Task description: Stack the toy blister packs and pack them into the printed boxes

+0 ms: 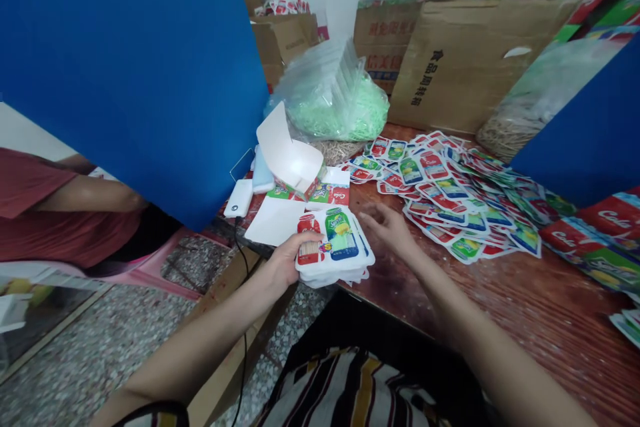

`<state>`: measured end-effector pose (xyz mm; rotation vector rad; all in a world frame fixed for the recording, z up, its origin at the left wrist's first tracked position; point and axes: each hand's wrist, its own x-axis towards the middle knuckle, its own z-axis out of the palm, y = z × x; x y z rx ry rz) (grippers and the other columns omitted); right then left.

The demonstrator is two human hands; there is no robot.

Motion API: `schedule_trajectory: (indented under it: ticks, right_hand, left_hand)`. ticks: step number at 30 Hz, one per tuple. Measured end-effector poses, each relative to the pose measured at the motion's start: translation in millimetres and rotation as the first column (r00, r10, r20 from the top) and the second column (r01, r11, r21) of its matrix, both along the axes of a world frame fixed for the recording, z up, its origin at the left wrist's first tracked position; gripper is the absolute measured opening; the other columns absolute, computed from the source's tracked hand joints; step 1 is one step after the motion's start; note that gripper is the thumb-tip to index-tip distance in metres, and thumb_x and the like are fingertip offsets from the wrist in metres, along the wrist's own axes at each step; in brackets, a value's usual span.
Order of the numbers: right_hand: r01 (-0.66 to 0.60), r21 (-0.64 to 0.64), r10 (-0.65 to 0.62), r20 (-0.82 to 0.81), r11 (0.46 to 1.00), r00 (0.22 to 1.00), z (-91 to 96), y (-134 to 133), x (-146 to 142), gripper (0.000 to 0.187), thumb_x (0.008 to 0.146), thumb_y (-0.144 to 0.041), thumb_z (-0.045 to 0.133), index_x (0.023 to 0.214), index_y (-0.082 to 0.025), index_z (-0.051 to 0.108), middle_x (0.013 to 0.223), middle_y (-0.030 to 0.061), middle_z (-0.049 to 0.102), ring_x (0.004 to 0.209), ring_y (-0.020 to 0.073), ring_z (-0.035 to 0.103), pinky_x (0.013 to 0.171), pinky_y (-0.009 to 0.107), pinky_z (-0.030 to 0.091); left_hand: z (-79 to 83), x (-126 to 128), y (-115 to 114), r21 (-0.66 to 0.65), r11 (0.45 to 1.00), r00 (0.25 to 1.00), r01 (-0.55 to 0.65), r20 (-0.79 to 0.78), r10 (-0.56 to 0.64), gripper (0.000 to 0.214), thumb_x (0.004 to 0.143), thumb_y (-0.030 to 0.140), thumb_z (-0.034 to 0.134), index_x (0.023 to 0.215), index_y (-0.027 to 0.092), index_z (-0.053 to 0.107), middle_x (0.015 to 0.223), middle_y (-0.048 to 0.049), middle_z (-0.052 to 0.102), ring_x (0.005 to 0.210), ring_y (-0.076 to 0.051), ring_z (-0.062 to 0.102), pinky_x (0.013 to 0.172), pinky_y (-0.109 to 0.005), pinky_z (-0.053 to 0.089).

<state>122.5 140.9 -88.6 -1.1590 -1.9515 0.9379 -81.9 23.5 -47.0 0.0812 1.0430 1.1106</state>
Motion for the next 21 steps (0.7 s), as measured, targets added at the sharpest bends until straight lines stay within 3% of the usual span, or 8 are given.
schedule_trajectory:
  ticks: [2, 4, 6, 9, 12, 16, 21]
  right_hand:
    - [-0.036, 0.219, 0.023, 0.063, 0.975, 0.998, 15.7, 14, -25, 0.038, 0.088, -0.041, 0.054, 0.116, -0.015, 0.059, 0.109, 0.0112, 0.063, 0.086, 0.0206, 0.063, 0.077, 0.034, 0.053]
    - [-0.120, 0.403, 0.051, 0.178, 0.907, 0.983, 31.1, 25, -52, 0.042, 0.091, -0.031, 0.050, 0.131, -0.016, 0.050, 0.128, 0.0139, 0.052, 0.104, 0.0230, 0.059, 0.082, 0.034, 0.052]
    - [-0.247, 0.499, 0.064, 0.355, 0.831, 0.933, 41.1, 35, -79, 0.053, 0.091, -0.021, 0.048, 0.142, -0.020, 0.038, 0.143, 0.0144, 0.037, 0.119, 0.0265, 0.050, 0.085, 0.036, 0.051]
    - [-0.423, 0.487, 0.038, 0.621, 0.764, 0.783, 41.9, 46, -110, 0.058, 0.089, -0.012, 0.049, 0.144, -0.023, 0.036, 0.151, 0.0140, 0.026, 0.121, 0.0301, 0.044, 0.084, 0.038, 0.050]
    - [-0.524, 0.422, 0.027, 0.760, 0.739, 0.650, 34.0, 53, -128, 0.040, 0.091, -0.016, 0.049, 0.130, -0.019, 0.052, 0.142, 0.0155, 0.038, 0.114, 0.0283, 0.047, 0.084, 0.036, 0.048]
    - [-0.569, 0.423, 0.032, 0.783, 0.705, 0.621, 35.7, 51, -130, 0.022, 0.093, -0.017, 0.045, 0.105, -0.013, 0.063, 0.112, 0.0148, 0.056, 0.104, 0.0271, 0.048, 0.086, 0.035, 0.044]
    - [-0.590, 0.496, -0.058, 0.794, 0.637, 0.605, 60.9, 25, -97, 0.025, 0.092, -0.012, 0.040, 0.106, -0.014, 0.061, 0.107, 0.0146, 0.055, 0.101, 0.0294, 0.046, 0.079, 0.035, 0.041]
  left_hand:
    - [4.2, -10, -7, -0.003, 1.000, 1.000, -0.021, 0.005, 0.021, 0.039, 0.065, 0.005, 0.066, 0.104, 0.006, 0.063, 0.083, -0.0112, 0.075, 0.072, -0.026, 0.072, 0.075, -0.037, 0.059]
    - [9.1, -20, -14, -0.014, 0.999, 0.999, -0.041, 0.027, 0.042, 0.041, 0.067, 0.005, 0.065, 0.108, 0.006, 0.062, 0.086, -0.0113, 0.075, 0.074, -0.026, 0.072, 0.076, -0.038, 0.058]
    - [14.3, -28, -22, -0.021, 0.999, 0.997, -0.041, 0.066, 0.042, 0.042, 0.068, 0.006, 0.064, 0.110, 0.006, 0.061, 0.088, -0.0123, 0.075, 0.076, -0.026, 0.072, 0.078, -0.039, 0.058]
    - [19.2, -40, -31, -0.004, 0.998, 0.992, -0.056, 0.110, 0.056, 0.040, 0.071, 0.007, 0.062, 0.110, 0.004, 0.061, 0.089, -0.0136, 0.074, 0.080, -0.027, 0.072, 0.082, -0.040, 0.057]
    - [19.4, -51, -37, 0.013, 0.993, 0.986, -0.121, 0.115, 0.118, 0.038, 0.072, 0.010, 0.063, 0.110, 0.005, 0.062, 0.087, -0.0117, 0.075, 0.084, -0.026, 0.072, 0.083, -0.039, 0.056]
    - [22.3, -58, -37, 0.036, 0.985, 0.978, -0.166, 0.136, 0.160, 0.036, 0.071, 0.014, 0.065, 0.107, 0.007, 0.062, 0.088, -0.0109, 0.074, 0.086, -0.027, 0.071, 0.079, -0.039, 0.057]
    - [36.7, -57, -38, 0.038, 0.983, 0.971, -0.182, 0.167, 0.173, 0.038, 0.072, 0.017, 0.064, 0.109, 0.008, 0.062, 0.088, -0.0091, 0.074, 0.084, -0.026, 0.071, 0.080, -0.037, 0.057]
